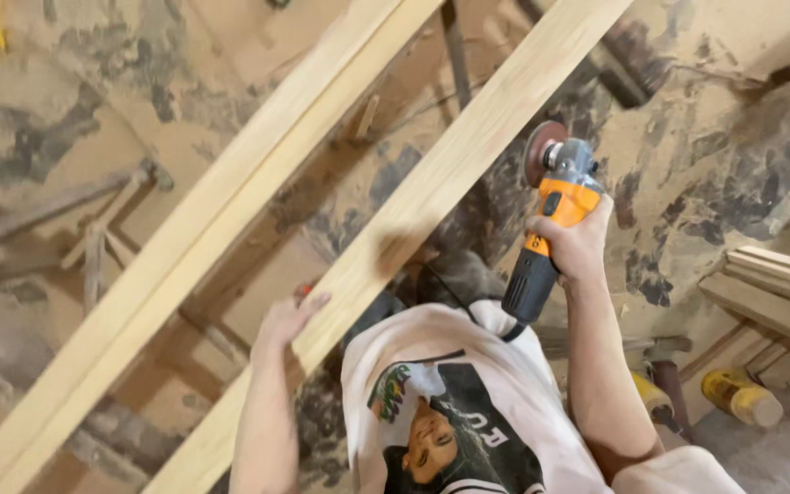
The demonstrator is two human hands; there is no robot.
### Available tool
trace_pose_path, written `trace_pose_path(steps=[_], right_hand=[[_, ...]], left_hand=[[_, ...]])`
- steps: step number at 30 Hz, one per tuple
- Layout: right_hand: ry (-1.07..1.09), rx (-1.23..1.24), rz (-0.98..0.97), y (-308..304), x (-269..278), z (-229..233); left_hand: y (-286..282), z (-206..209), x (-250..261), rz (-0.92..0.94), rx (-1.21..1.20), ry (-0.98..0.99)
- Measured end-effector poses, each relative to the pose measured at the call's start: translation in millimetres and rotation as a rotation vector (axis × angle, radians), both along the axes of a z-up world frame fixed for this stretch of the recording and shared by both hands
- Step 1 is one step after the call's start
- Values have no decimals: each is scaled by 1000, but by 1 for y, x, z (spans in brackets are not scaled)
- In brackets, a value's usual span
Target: The person uses an angle grinder with a sanding disc to smooth the surface of a wooden plank. They hold the plank with one hand and move the grinder along its length, then flip the plank to sand the other side.
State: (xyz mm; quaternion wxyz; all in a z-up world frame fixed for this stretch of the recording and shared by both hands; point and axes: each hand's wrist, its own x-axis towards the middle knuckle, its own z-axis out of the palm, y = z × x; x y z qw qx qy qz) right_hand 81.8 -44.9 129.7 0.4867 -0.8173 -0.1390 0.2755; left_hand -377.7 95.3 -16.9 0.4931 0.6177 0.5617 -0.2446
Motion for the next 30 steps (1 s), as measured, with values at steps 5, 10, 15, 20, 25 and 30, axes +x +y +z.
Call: trace_pose_path(steps=[5,10,15,20,25,30], right_hand=[[29,-42,-133,13,43,10],[7,5,-298,11,66,22],[-4,112,-445,20,84,29],[42,260,-505,9,91,22],[95,269,-575,17,102,7],[207,440,-655,10,84,-7]], left_hand=[[-15,-36,-19,-78,-54,252],[-9,-52,-9,-81,-141,194],[17,-47,19,-100,-91,60],[65,-19,31,-68,-158,107],[130,12,34,34,-116,-52],[206,19,21,17,-83,115]])
